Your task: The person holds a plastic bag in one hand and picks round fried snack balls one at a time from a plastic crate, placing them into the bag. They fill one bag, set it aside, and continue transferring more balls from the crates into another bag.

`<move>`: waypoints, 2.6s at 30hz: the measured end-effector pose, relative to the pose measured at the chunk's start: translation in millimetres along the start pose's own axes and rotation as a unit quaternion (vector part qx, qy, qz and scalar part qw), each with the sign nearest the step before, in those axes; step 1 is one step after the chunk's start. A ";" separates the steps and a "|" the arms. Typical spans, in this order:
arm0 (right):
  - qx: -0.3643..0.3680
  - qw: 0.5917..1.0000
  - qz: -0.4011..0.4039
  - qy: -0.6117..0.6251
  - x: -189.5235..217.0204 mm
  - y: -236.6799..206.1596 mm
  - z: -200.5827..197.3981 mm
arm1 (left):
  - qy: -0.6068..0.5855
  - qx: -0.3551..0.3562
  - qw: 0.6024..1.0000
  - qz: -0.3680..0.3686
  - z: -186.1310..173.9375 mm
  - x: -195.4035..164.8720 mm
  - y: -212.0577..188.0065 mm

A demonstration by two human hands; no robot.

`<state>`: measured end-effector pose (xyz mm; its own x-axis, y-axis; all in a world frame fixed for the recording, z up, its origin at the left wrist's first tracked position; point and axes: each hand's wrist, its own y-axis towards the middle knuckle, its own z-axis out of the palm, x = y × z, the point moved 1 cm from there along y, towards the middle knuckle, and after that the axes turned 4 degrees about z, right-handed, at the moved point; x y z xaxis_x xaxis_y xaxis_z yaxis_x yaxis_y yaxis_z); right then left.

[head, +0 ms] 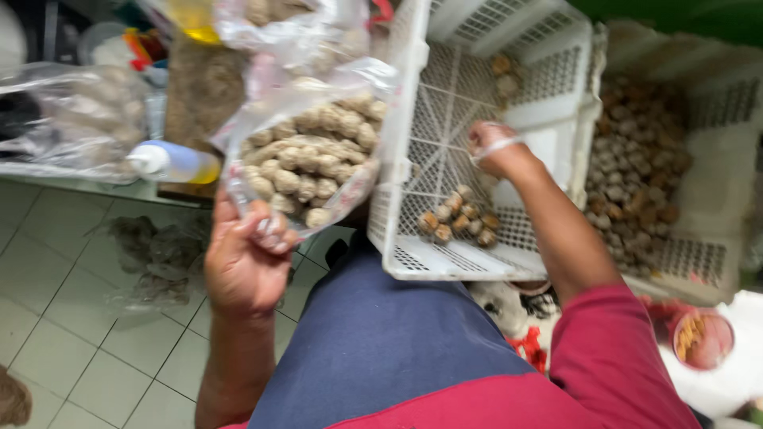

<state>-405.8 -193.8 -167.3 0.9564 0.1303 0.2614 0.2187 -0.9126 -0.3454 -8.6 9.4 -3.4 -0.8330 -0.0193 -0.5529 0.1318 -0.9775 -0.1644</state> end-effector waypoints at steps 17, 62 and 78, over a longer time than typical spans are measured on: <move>0.097 0.990 0.098 -0.020 25.2 -46.5 26.8 | -0.004 -0.009 1.000 -0.007 1.4 -3.7 0.3; 0.140 0.699 -0.263 0.650 122.4 -2.9 -109.6 | 0.016 -0.061 0.997 0.049 14.9 1.0 7.2; -0.197 0.978 0.020 -0.072 -29.0 103.0 -76.9 | 0.037 -0.044 0.997 0.046 15.6 3.2 4.3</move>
<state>-425.9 -321.4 -141.1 0.9860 0.1190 0.1164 0.1165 -0.9928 0.0280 -19.1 1.9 6.9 -0.7736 -0.0888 -0.6275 0.2551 -0.9500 -0.1802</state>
